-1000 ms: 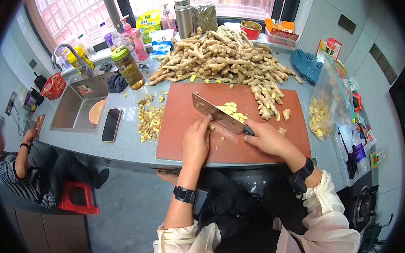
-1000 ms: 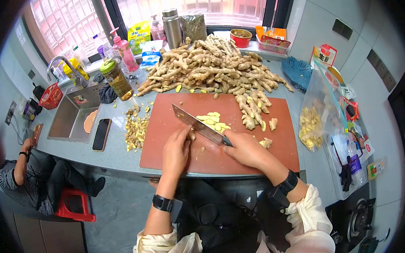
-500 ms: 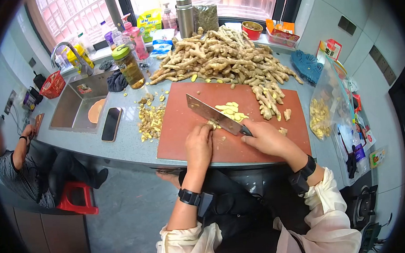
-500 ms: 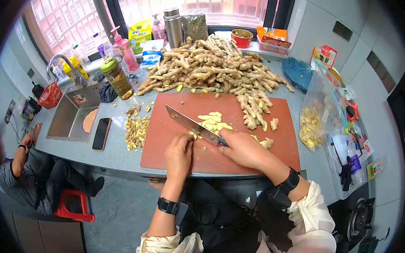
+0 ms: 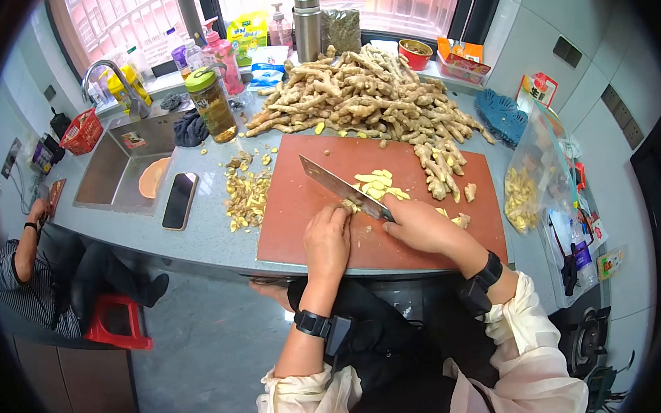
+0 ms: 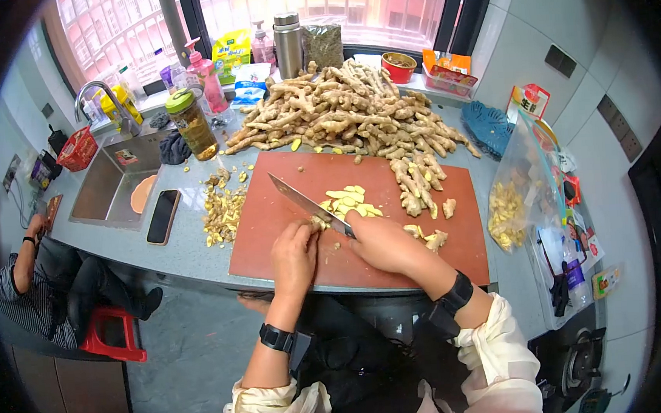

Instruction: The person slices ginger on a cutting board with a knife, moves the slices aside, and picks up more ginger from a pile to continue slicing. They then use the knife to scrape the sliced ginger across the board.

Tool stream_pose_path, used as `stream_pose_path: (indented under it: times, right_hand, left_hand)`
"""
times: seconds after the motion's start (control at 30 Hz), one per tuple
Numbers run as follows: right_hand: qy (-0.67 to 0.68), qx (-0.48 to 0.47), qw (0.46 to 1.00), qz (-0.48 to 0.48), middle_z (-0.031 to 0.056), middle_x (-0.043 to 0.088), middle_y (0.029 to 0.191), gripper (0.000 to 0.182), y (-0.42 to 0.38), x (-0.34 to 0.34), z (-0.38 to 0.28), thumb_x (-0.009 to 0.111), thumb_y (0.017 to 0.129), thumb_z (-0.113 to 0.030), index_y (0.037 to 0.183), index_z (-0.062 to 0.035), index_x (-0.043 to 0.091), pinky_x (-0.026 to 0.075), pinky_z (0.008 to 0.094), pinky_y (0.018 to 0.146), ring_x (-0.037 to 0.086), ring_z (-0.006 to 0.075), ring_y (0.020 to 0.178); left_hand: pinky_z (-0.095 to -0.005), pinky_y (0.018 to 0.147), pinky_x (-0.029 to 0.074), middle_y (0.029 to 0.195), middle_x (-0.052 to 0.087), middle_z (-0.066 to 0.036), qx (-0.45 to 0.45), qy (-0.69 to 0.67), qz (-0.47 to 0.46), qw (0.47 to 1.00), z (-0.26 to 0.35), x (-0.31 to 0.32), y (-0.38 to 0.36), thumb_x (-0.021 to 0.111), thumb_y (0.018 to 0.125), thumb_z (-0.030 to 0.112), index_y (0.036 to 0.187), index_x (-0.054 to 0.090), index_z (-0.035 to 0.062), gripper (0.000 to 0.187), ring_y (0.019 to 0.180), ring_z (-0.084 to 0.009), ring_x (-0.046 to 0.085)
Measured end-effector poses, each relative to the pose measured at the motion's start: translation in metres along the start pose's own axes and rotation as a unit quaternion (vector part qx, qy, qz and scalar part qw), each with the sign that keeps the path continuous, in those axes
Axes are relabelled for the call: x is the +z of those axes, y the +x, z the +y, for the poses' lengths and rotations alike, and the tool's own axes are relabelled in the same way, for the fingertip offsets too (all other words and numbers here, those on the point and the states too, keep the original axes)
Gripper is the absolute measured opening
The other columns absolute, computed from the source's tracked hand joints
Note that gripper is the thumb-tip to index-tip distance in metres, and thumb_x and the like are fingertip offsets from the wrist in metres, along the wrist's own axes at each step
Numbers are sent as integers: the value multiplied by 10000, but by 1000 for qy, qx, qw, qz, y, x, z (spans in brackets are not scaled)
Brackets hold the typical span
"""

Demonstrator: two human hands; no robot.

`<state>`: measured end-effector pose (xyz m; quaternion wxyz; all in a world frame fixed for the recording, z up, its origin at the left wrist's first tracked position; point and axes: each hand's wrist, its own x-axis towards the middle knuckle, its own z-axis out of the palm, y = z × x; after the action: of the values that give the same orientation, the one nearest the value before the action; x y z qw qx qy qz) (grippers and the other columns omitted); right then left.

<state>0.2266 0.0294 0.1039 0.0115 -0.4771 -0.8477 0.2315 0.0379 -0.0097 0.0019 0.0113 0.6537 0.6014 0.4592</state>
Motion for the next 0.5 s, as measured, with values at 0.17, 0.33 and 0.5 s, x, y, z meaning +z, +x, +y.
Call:
stream_pose_path:
  times: [0.17, 0.33, 0.5]
  right_hand:
    - [9, 15, 1000, 13, 280, 678, 1021, 337, -7, 6, 0, 656, 975, -240, 1167, -2, 513, 506, 550, 856, 661, 470, 992]
    - [25, -3, 999, 39, 297, 689, 1004, 319, -15, 8, 7, 649, 966, -237, 1138, -2, 518, 512, 567, 843, 667, 485, 983]
    - [36, -12, 998, 45, 296, 685, 1035, 347, -23, 4, 17, 658, 961, -247, 1176, -9, 526, 509, 564, 861, 660, 487, 1013]
  left_hand:
    - [-438, 815, 546, 1036, 712, -94, -3, -10, 3, 1000, 8, -5, 5, 735, 884, 98, 1005, 723, 59, 128, 949, -345, 694]
    - [-457, 795, 527, 999, 694, -107, -17, 17, -16, 1000, 4, -2, 10, 751, 858, 105, 986, 706, 76, 139, 930, -354, 679]
    - [-458, 755, 522, 944, 682, -109, -7, 2, -1, 1000, -2, 4, 11, 755, 846, 99, 947, 698, 75, 118, 888, -357, 676]
